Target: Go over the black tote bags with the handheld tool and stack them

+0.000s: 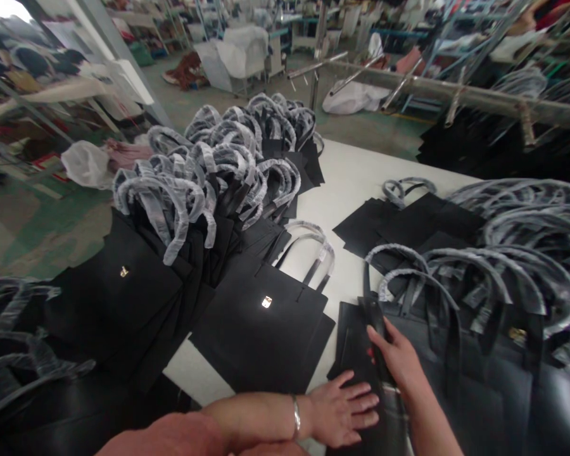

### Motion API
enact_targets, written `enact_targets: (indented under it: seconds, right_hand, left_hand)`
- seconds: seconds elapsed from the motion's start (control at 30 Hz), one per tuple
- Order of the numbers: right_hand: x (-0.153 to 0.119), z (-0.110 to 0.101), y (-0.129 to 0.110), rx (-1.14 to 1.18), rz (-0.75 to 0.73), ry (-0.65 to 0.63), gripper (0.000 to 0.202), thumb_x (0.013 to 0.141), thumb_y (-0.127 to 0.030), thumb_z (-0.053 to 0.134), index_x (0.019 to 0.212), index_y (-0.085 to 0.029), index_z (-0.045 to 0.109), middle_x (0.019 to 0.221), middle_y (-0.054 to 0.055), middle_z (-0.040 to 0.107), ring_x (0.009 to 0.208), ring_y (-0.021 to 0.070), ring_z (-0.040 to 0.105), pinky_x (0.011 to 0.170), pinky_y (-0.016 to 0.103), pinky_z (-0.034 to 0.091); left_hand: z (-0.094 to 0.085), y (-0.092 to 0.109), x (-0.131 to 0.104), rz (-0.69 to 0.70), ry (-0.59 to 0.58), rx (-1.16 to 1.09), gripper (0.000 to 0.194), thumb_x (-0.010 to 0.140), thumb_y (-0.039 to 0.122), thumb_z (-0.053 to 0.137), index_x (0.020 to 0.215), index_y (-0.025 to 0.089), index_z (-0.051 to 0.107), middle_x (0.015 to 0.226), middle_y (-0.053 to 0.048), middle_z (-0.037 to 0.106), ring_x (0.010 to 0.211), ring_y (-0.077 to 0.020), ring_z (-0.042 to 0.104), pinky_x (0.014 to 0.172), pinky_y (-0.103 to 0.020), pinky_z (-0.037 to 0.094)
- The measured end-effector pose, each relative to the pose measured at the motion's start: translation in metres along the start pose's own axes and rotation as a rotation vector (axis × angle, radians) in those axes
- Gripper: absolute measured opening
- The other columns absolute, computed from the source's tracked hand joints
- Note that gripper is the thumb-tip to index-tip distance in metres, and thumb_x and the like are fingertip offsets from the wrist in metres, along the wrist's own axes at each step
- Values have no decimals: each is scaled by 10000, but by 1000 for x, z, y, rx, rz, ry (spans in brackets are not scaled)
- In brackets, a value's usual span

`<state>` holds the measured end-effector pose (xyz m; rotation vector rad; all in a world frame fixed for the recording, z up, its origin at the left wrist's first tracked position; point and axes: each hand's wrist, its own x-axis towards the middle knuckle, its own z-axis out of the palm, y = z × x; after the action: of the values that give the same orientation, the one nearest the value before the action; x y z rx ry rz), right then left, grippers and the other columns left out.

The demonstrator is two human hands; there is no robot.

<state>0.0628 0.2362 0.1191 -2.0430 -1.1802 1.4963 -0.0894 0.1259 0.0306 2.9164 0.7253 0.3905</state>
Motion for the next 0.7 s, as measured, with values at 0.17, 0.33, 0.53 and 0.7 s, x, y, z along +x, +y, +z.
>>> enact_targets:
  seconds: [0.17, 0.33, 0.53, 0.7]
  right_hand:
    - [-14, -24, 18, 43, 136, -74, 630, 734, -546, 607, 1220, -153, 518, 447, -44, 577, 390, 182, 546, 384, 269, 415]
    - [-4, -18, 20, 91, 102, -77, 535, 764, -516, 609, 1194, -208, 529, 520, -56, 586, 474, 163, 587, 450, 253, 460]
    - [-5, -17, 26, 100, 95, -78, 571, 744, -527, 631, 1201, -197, 541, 539, -43, 603, 432, 172, 572, 401, 270, 452]
    - [9, -8, 13, 152, 30, -20, 534, 707, -491, 672, 1143, -192, 596, 495, -51, 581, 434, 171, 573, 415, 264, 463]
  left_hand:
    - [-4, 1, -2, -18, -35, 6, 489, 933, 470, 353, 1361, 250, 441, 1502, -20, 304, 1382, -230, 273, 1115, -474, 258]
    - [-3, 1, -1, -10, -45, 10, 495, 942, 467, 337, 1375, 244, 424, 1505, -23, 297, 1393, -235, 250, 1123, -484, 240]
    - [0, 2, -2, -5, -54, 28, 514, 942, 475, 332, 1399, 247, 385, 1526, -30, 245, 1402, -238, 226, 1122, -492, 230]
    - [-5, 2, 0, -4, -61, 20, 501, 960, 459, 288, 1407, 246, 370, 1528, -17, 237, 1410, -234, 197, 1130, -484, 221]
